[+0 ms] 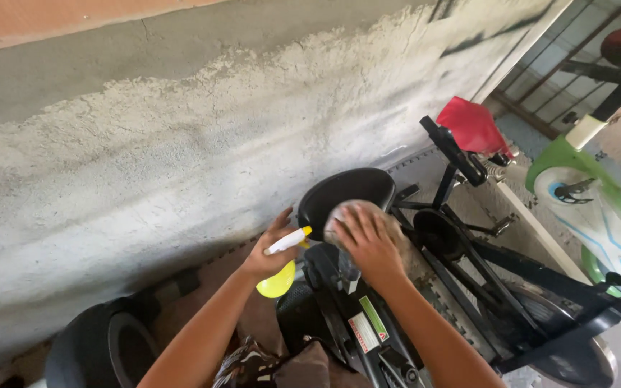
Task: Wiping down several gym machines including an elliptical and a stationary bike using cleaning spray and a cloth.
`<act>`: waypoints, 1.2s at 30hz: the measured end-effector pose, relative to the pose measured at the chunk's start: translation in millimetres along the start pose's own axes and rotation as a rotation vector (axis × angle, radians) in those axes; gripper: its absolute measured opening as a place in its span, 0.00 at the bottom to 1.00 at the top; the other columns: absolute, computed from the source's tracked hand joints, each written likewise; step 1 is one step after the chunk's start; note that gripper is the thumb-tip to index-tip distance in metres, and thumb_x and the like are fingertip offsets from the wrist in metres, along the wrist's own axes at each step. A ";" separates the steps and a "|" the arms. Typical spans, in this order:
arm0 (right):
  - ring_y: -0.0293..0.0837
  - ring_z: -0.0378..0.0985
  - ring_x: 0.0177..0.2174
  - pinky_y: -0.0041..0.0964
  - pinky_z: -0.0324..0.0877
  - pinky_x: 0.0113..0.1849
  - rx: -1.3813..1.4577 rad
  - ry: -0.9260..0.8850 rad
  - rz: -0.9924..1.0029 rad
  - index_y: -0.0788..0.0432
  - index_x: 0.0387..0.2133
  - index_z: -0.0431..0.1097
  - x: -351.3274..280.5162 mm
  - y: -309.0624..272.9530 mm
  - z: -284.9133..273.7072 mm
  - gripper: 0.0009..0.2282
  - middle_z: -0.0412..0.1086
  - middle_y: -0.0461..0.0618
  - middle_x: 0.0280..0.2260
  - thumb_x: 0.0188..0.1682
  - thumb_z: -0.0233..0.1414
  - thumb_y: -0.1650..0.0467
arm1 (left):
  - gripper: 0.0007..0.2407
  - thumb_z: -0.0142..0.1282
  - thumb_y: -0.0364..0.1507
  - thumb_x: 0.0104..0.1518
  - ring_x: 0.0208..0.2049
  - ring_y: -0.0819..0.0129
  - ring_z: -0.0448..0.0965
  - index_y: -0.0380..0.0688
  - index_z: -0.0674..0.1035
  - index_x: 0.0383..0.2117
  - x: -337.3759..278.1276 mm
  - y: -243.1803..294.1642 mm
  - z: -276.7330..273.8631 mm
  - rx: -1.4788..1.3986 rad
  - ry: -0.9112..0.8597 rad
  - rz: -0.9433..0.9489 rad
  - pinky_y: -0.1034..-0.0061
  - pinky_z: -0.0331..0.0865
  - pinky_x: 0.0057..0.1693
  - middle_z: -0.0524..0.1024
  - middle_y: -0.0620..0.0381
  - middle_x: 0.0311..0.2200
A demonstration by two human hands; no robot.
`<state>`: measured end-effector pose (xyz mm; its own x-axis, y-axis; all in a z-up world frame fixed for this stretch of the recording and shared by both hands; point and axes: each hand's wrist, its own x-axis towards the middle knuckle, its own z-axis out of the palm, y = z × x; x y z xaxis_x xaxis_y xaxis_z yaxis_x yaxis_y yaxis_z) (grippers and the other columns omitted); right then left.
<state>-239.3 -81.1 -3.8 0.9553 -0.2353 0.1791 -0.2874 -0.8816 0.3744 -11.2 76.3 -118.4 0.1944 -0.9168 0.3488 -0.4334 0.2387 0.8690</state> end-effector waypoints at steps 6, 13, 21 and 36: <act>0.58 0.47 0.66 0.64 0.46 0.63 0.192 0.086 -0.139 0.48 0.65 0.56 72.8 -21.8 -17.2 0.37 0.51 0.55 0.67 0.39 0.62 0.62 | 0.24 0.58 0.22 0.48 0.55 0.52 0.74 0.45 0.73 0.57 -26.5 7.2 -6.3 -0.466 0.221 -0.327 0.60 0.68 0.59 0.68 0.52 0.62; 0.56 0.56 0.62 0.74 0.44 0.62 0.274 -0.315 -0.076 0.49 0.46 0.74 142.3 -47.2 -24.0 0.21 0.66 0.48 0.55 0.38 0.63 0.62 | 0.20 0.63 0.18 0.53 0.65 0.49 0.69 0.43 0.76 0.54 -33.0 -12.7 -22.3 -0.081 0.352 0.274 0.61 0.65 0.67 0.73 0.45 0.57; 0.47 0.72 0.38 0.51 0.66 0.43 0.389 -0.639 0.255 0.45 0.43 0.76 196.6 -4.5 -20.9 0.20 0.75 0.46 0.39 0.45 0.55 0.50 | 0.20 0.55 0.16 0.56 0.45 0.69 0.74 0.35 0.75 0.57 -41.8 15.8 -63.7 -0.515 0.083 -0.284 0.73 0.69 0.51 0.78 0.49 0.46; 0.69 0.55 0.59 0.65 0.67 0.47 0.330 -0.076 0.910 0.47 0.68 0.47 42.4 37.2 54.2 0.38 0.51 0.67 0.65 0.50 0.42 0.42 | 0.12 0.57 0.29 0.57 0.43 0.38 0.76 0.38 0.76 0.45 59.5 79.8 -34.4 0.277 0.098 -0.029 0.55 0.71 0.48 0.76 0.40 0.41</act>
<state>-205.8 -146.0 -31.7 0.3826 -0.8997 0.2103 -0.8957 -0.4170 -0.1546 -3.9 51.8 -16.2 0.2884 -0.8837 0.3687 -0.6473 0.1038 0.7551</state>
